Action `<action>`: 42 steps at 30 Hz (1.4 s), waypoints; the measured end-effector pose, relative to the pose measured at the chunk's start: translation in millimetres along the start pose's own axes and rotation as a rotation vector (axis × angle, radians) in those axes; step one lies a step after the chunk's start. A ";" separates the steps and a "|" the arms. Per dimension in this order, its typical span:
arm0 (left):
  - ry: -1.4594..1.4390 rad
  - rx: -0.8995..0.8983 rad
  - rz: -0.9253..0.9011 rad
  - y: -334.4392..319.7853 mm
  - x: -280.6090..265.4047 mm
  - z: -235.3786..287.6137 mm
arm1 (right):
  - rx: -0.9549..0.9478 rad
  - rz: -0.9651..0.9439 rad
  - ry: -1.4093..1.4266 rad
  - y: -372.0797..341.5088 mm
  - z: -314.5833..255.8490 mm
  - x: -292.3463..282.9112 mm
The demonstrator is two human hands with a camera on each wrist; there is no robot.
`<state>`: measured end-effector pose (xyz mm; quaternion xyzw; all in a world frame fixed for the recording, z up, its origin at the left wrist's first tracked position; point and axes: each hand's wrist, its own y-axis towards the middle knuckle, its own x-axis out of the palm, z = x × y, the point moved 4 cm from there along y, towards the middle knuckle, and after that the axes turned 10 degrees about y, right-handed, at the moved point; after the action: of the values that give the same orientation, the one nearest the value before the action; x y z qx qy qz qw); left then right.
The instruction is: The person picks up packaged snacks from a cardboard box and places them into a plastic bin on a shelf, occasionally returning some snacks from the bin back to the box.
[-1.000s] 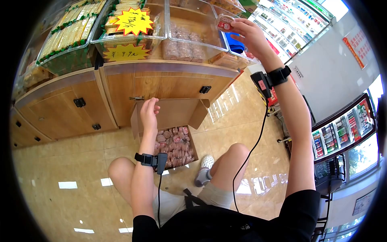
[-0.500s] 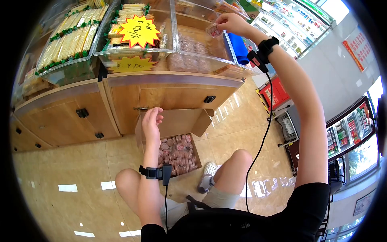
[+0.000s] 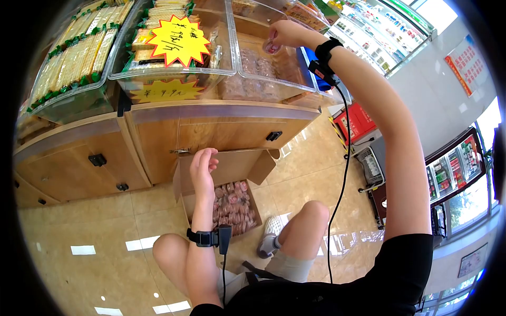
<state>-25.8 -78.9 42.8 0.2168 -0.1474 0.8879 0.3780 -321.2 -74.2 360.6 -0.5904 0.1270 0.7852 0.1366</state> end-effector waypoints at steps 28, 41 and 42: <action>0.033 0.073 -0.017 4.6 -4.9 3.7 | 0.121 -0.363 -0.005 29.9 -9.3 58.2; 0.010 0.048 -0.030 3.8 0.5 7.8 | 0.122 -0.358 -0.007 24.9 -11.5 56.7; 0.014 0.049 -0.038 3.6 0.4 7.4 | 0.132 -0.338 -0.002 21.7 -11.5 55.4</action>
<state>-26.6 -84.2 49.0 0.2223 -0.1189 0.8854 0.3904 -333.5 -94.9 305.0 -0.5923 0.0770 0.7417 0.3052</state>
